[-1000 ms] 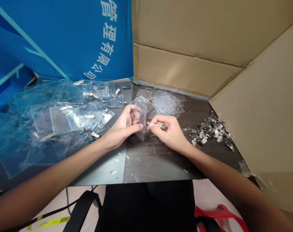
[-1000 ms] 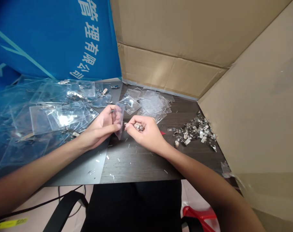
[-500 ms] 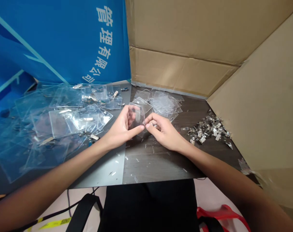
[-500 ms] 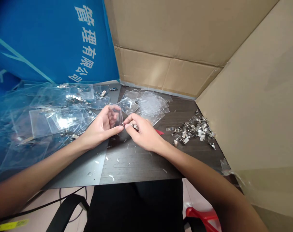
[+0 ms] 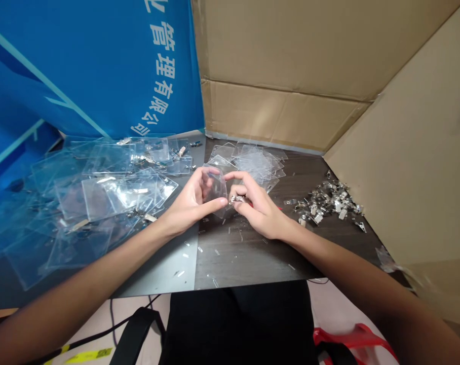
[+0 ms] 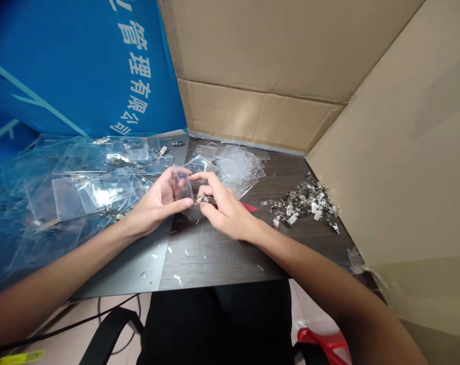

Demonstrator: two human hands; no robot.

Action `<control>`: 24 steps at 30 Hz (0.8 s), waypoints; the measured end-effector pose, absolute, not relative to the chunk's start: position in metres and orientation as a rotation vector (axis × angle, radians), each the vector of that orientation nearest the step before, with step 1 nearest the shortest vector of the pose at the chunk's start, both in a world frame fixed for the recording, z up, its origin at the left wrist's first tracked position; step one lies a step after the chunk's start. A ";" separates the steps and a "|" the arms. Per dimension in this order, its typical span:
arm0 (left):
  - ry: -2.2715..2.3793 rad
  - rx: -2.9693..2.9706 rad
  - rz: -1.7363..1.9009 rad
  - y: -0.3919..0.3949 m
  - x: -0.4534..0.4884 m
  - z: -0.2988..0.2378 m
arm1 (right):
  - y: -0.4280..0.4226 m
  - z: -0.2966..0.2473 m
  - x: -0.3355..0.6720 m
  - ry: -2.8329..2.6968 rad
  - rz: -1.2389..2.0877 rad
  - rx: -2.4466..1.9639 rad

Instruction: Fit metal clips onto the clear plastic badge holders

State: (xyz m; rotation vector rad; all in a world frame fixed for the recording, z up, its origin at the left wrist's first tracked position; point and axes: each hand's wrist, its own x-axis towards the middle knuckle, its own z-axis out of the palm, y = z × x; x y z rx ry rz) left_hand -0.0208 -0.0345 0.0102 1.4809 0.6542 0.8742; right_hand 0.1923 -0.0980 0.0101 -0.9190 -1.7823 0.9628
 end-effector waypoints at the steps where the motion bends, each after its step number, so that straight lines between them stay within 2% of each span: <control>1: 0.666 1.472 0.888 -0.034 -0.020 0.010 | -0.099 0.012 0.193 -1.807 0.933 -0.934; 13: 0.743 1.444 0.918 -0.035 -0.019 0.004 | -0.101 0.013 0.193 -1.959 0.807 -0.958; 24: 0.713 1.498 0.922 -0.037 -0.017 0.007 | -0.099 0.009 0.191 -1.879 0.777 -1.032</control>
